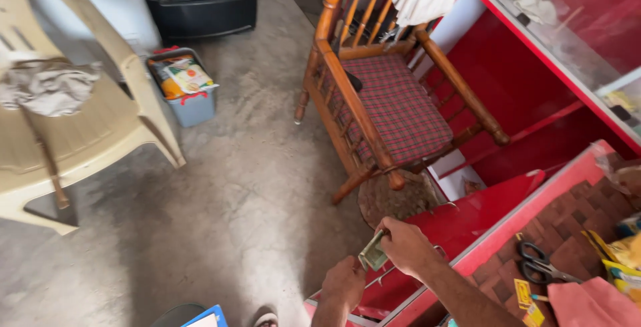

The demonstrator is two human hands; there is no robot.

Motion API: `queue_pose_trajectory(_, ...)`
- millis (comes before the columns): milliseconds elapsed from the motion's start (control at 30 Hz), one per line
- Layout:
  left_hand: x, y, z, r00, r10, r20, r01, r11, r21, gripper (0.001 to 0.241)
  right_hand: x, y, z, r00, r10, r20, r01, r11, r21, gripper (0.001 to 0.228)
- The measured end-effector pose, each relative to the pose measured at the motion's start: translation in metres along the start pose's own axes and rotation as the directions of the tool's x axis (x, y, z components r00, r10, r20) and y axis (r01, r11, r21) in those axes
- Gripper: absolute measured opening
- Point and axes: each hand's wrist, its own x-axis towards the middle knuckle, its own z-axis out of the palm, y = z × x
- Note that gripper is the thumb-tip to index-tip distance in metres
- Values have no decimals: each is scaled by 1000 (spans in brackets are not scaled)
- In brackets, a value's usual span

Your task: The recorder cleans the counter, checks a menu, retrieves ice cream from a freezer for a customer, and handles a cash transaction.

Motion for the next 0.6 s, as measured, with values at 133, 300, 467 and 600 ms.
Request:
queue_pose_trajectory(133,9,24,-5,998,-24,53,23,999,35,32,-10,-23,-28,989,144,42,-144,990,-3,26)
queue_pose_trajectory(300,39,43,-11,995,74,66,-82,989,127,33,15,-1,-33,990,124,69,-129,989,68,26)
queue_pose_trajectory(467,62,45,-13,996,78,42,-83,986,142,33,40,20,-29,997,67,42,-69,996,53,27)
queue_pose_trajectory(600,52,59,-24,994,-42,101,33,995,95,30,25,9,-46,989,131,69,-135,989,56,28)
